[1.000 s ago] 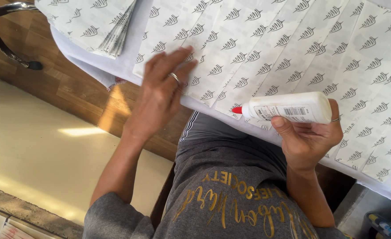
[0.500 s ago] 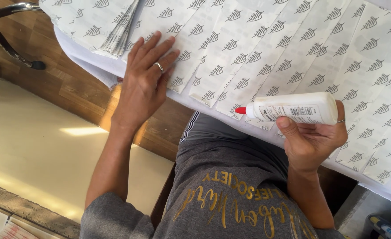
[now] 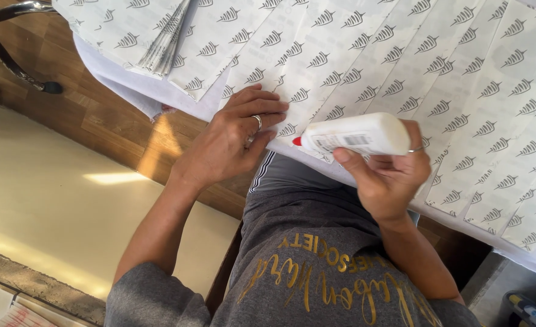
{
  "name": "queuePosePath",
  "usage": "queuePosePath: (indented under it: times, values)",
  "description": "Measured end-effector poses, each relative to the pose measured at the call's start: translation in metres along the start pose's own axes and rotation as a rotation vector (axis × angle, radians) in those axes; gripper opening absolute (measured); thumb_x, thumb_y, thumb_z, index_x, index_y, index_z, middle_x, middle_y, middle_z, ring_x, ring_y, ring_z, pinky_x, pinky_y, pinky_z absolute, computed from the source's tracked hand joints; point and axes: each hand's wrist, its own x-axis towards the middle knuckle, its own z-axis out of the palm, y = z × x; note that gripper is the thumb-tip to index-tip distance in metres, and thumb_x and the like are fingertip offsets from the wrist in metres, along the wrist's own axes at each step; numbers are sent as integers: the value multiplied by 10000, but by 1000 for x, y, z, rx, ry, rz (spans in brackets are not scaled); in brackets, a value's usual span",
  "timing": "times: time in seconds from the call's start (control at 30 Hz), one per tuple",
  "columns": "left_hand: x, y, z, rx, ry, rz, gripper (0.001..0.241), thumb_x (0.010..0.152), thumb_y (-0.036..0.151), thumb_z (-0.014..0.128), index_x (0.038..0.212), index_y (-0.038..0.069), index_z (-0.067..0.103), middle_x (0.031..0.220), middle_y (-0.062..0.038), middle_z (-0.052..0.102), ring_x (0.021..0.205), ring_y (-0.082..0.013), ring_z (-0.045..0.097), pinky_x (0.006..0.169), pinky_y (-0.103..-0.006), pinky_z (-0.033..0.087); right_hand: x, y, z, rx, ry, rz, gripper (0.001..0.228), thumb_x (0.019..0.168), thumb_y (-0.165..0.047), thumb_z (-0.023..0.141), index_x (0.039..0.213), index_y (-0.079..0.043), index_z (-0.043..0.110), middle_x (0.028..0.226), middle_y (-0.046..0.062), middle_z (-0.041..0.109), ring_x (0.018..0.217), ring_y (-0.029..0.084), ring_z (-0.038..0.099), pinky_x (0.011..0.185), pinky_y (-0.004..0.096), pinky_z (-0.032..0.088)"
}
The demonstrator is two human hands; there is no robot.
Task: The person applies adhesive to a series of printed paper templates and then folds them along marked lines, pressing the edges to secure the folds. The person then gathers and stacks several of these folded paper items together.
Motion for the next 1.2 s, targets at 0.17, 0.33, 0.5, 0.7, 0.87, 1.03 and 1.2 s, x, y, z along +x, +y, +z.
queuePosePath:
  times: [0.17,0.33,0.5,0.7,0.87,1.03,1.2]
  values:
    - [1,-1,-9,-58,-111,-80,366,890,-60,659,1252,-113,652,1326,-207,651,1304,-350,585,1247,-548,317,3,0,22,66,-87,22,456,808,61,868,1157,100,577,1041,118,597,1008,228,621,818,316,578]
    - [3,-6,-15,-152,-170,-128,426,843,-16,697,1265,-60,657,1316,-181,666,1316,-329,571,1258,-538,259,9,-6,44,29,-149,-14,466,822,27,888,1163,54,572,1025,113,680,952,178,668,803,272,594]
    - [2,-9,-14,-195,-143,-131,434,828,-27,698,1261,-16,668,1320,-146,669,1314,-331,568,1251,-536,271,16,-8,50,32,-183,-23,456,841,-3,877,1179,49,577,1073,123,661,980,187,660,821,270,576]
    - [-1,-13,-9,-141,-137,-129,401,915,28,722,1305,-21,646,1315,-158,661,1314,-315,561,1264,-547,246,11,-7,11,-41,-140,25,450,806,20,891,1135,80,590,973,123,646,869,205,650,667,282,546]
    - [-1,-10,1,-105,-58,-128,326,914,-1,747,1232,-25,679,1272,-140,693,1260,-317,613,1250,-557,288,6,-1,7,-39,-58,5,448,794,21,899,1109,64,583,1006,72,547,913,183,587,669,275,487]
    - [-1,-7,5,-128,-4,-155,252,934,-34,702,1186,-36,685,1263,-145,691,1253,-308,622,1247,-553,292,5,-1,28,42,-115,38,446,806,61,875,1142,84,584,1028,121,622,973,212,644,760,285,572]
    - [0,-5,3,-107,-2,-128,285,913,-131,575,1152,-32,695,1229,-136,697,1219,-300,633,1235,-552,307,12,-4,48,-24,-126,-3,444,831,-17,899,1145,32,589,991,65,632,768,97,526,614,228,443]
